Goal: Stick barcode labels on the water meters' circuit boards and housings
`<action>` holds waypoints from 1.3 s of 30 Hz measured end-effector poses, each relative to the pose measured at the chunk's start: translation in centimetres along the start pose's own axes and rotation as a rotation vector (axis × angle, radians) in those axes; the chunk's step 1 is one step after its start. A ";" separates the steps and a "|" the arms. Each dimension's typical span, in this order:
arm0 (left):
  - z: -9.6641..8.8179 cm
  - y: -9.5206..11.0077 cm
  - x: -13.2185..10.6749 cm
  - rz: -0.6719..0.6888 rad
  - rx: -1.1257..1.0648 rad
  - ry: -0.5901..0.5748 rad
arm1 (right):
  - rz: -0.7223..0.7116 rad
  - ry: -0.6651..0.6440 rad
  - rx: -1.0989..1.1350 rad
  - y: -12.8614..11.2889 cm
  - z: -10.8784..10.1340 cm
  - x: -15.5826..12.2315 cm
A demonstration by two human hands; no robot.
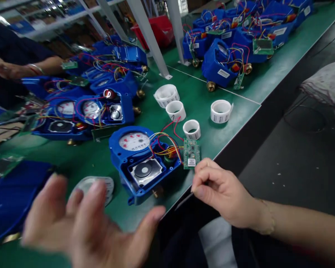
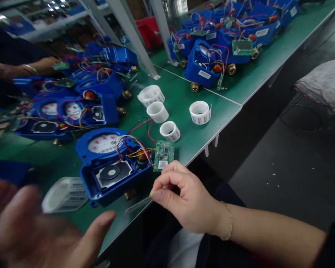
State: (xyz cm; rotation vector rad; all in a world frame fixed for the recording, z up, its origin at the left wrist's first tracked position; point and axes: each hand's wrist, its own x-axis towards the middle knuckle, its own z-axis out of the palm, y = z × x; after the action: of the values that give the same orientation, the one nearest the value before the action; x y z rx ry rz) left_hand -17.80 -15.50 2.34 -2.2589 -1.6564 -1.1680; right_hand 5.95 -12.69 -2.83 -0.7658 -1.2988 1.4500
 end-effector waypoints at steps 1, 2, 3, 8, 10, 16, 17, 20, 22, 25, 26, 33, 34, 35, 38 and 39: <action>0.4 -0.6 0.9 0.057 0.058 -0.132 | -0.048 0.030 -0.013 0.7 0.3 0.0; 0.8 -1.2 1.8 0.110 0.050 -0.271 | -0.093 0.055 -0.023 1.3 0.6 -0.1; 1.3 -1.7 2.6 0.145 0.027 -0.346 | -0.133 0.068 -0.034 1.8 0.8 -0.2; 1.7 -4.1 3.4 0.316 -0.015 -0.434 | -0.333 0.012 -0.162 3.4 1.3 -0.4; 1.1 -4.6 3.2 0.361 0.036 -0.474 | -0.409 -0.001 -0.195 4.1 1.5 -0.2; -0.4 -6.9 4.3 0.517 0.139 -0.496 | -0.570 0.027 -0.264 5.7 2.1 0.7; -0.5 -7.5 4.6 0.542 0.153 -0.483 | -0.579 0.033 -0.270 5.7 2.3 0.8; -0.5 -8.7 5.3 0.592 0.154 -0.451 | -0.580 0.045 -0.274 5.1 2.5 1.1; -0.5 -8.9 5.4 0.593 0.130 -0.437 | -0.563 0.042 -0.271 4.6 2.5 1.1; -0.6 -8.7 5.1 0.545 0.095 -0.392 | -0.524 0.025 -0.271 3.6 2.2 1.2; -0.6 -8.6 4.8 0.519 0.083 -0.365 | -0.510 0.015 -0.274 3.1 2.1 1.2; 0.1 -9.0 3.1 0.283 -0.033 -0.116 | -0.287 -0.096 -0.300 -3.1 2.1 2.6; 0.1 -9.0 2.9 0.267 -0.043 -0.111 | -0.222 -0.135 -0.300 -4.2 2.3 3.3; 0.2 -9.0 2.8 0.258 -0.052 -0.111 | -0.148 -0.179 -0.299 -5.2 2.5 4.0; 0.3 -8.9 2.5 0.244 -0.079 -0.098 | 0.105 -0.296 -0.274 -6.9 3.5 6.6; 0.4 -8.8 2.4 0.242 -0.091 -0.090 | 0.167 -0.316 -0.260 -7.0 3.8 7.4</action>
State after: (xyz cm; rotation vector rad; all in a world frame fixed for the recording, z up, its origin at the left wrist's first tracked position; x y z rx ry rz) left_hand -24.87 -9.94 0.57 -2.5157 -1.3327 -1.1200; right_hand 2.07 -7.48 5.95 -0.8545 -1.7238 1.6004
